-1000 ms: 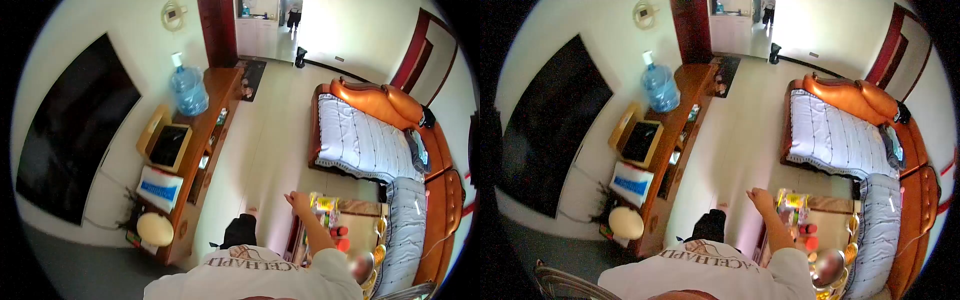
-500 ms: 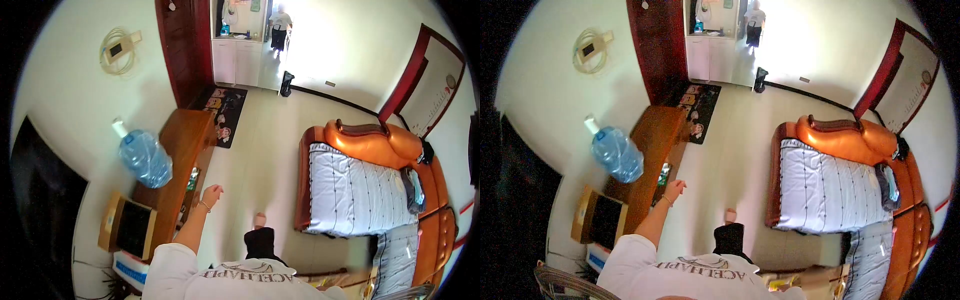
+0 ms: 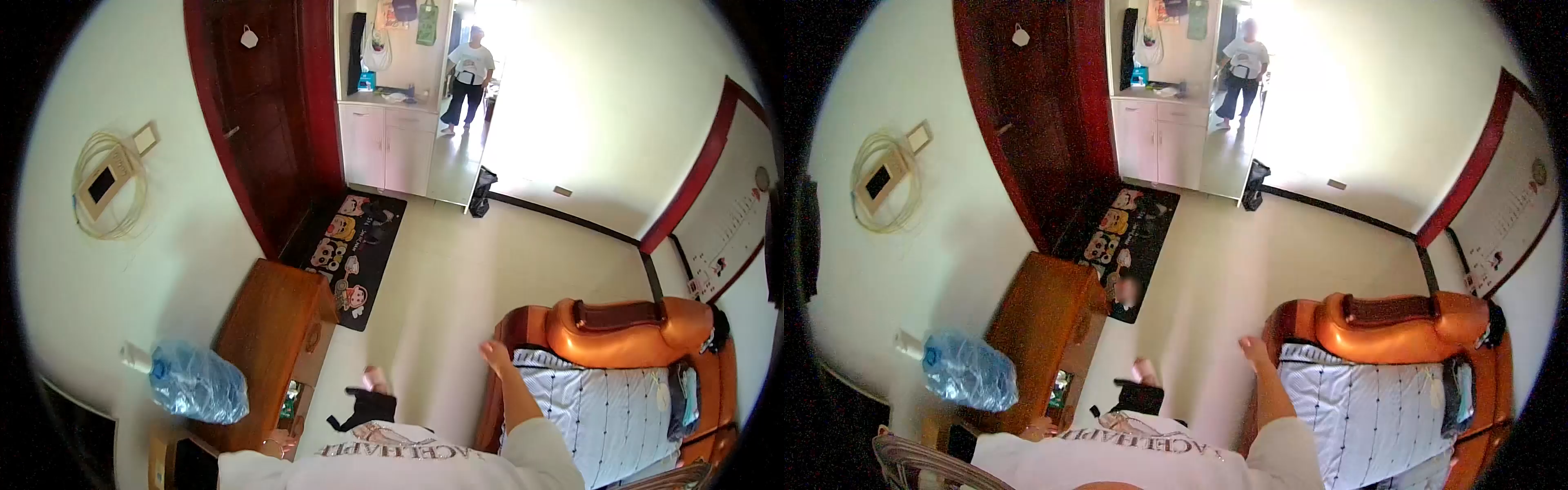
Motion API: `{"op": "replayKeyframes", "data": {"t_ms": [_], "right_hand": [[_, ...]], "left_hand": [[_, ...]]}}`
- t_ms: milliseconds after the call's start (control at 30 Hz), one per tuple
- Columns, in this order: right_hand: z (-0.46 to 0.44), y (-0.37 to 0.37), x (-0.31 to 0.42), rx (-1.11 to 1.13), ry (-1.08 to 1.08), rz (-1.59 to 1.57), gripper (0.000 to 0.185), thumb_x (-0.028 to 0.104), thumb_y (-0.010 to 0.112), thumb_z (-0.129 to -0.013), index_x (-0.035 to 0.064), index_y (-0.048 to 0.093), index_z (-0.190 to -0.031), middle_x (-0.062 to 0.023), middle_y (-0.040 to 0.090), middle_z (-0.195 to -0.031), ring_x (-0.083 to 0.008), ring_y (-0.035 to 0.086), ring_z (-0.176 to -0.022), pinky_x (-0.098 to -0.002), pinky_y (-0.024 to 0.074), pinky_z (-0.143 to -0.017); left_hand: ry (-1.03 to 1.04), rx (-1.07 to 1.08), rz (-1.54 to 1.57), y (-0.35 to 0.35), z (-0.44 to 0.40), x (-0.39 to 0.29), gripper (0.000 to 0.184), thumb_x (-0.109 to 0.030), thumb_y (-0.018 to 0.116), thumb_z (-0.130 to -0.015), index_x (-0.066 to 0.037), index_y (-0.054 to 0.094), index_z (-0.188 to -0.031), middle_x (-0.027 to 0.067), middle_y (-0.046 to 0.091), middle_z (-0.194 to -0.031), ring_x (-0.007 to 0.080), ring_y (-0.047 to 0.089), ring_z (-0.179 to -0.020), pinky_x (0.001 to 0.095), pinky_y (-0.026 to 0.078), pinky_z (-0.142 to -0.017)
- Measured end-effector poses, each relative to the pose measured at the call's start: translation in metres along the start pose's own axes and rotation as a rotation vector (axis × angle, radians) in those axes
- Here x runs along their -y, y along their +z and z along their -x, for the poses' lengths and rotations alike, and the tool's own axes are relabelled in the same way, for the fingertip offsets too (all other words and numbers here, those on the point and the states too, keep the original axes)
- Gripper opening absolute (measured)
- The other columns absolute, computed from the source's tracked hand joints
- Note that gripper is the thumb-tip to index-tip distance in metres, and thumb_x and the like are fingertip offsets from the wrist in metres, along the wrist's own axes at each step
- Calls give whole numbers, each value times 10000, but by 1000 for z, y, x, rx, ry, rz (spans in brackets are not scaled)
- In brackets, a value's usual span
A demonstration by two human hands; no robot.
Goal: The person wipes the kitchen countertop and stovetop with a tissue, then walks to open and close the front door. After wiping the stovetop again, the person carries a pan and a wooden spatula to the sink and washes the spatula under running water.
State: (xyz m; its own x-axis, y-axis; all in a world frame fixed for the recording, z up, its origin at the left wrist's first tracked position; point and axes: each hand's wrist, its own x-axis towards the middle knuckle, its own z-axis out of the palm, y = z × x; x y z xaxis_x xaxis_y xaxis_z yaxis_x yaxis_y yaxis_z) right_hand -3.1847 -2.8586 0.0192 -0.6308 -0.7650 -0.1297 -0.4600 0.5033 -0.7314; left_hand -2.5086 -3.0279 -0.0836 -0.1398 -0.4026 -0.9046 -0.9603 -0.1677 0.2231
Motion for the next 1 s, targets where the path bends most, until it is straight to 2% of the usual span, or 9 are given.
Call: {"op": "replayKeyframes", "data": {"t_ms": [200,300,333,500,600,667,900,967,1000], "right_hand": [[-215,38,103,207,113,-218,211,231,497,-865,65,608,-933,-20,598,-730,-126,521,-621,-268,426,-583],[-293,66,17,500,401,-435,143,189,523,-839,92,605,-903,-15,577,-709,-124,511,-591,-285,420,-552],[-314,66,4,586,399,185,98,189,541,-818,102,584,-817,-16,559,-685,-113,498,-569,-281,395,-495],[-378,0,-36,537,682,-285,123,207,555,-827,100,577,-882,-29,544,-679,-157,541,-602,-279,453,-530],[-532,15,-28,818,1341,62,229,261,573,-819,45,567,-894,-82,605,-840,-185,576,-660,-333,506,-623],[-655,26,10,477,299,-145,212,241,503,-822,56,606,-821,-62,571,-690,-184,548,-636,-331,455,-590],[-965,254,605,690,-984,593,325,201,498,-857,46,461,-1140,-133,496,-1094,-275,499,-986,-381,419,-842],[-955,316,751,677,-1264,575,400,190,497,-867,43,420,-1231,-153,475,-1210,-301,484,-1086,-395,409,-913],[-961,362,793,518,-1527,564,427,207,489,-871,53,388,-1256,-139,372,-1308,-300,487,-1081,-382,416,-914]], "left_hand": [[260,-160,-34,-150,-106,-200,230,-184,491,-809,-77,571,-996,149,569,-977,294,545,-927,376,439,-784],[526,-378,-41,-243,-114,-333,204,-160,480,-808,-67,583,-957,158,573,-949,296,549,-905,367,440,-767],[613,-438,16,-277,-105,-383,197,-152,476,-808,-63,587,-944,161,574,-939,297,550,-898,364,440,-762],[922,-543,38,-417,-134,-551,129,-138,518,-756,-41,599,-784,125,602,-809,303,564,-770,377,444,-683],[929,-529,167,-469,-161,-588,131,-158,546,-741,-42,600,-768,122,615,-770,317,567,-705,385,451,-651],[821,-573,267,-476,-194,-582,138,-186,560,-720,-67,619,-756,104,624,-758,293,579,-702,381,456,-642],[291,-283,-98,-347,-311,-490,166,-286,610,-645,-157,687,-716,40,653,-716,209,619,-693,366,472,-610],[278,-148,23,-294,-335,-478,162,-235,614,-669,-155,685,-791,5,655,-730,197,615,-686,336,469,-613],[-71,-30,667,-294,-320,-502,155,-192,597,-691,-146,676,-817,1,659,-751,194,617,-697,344,471,-616]]}}
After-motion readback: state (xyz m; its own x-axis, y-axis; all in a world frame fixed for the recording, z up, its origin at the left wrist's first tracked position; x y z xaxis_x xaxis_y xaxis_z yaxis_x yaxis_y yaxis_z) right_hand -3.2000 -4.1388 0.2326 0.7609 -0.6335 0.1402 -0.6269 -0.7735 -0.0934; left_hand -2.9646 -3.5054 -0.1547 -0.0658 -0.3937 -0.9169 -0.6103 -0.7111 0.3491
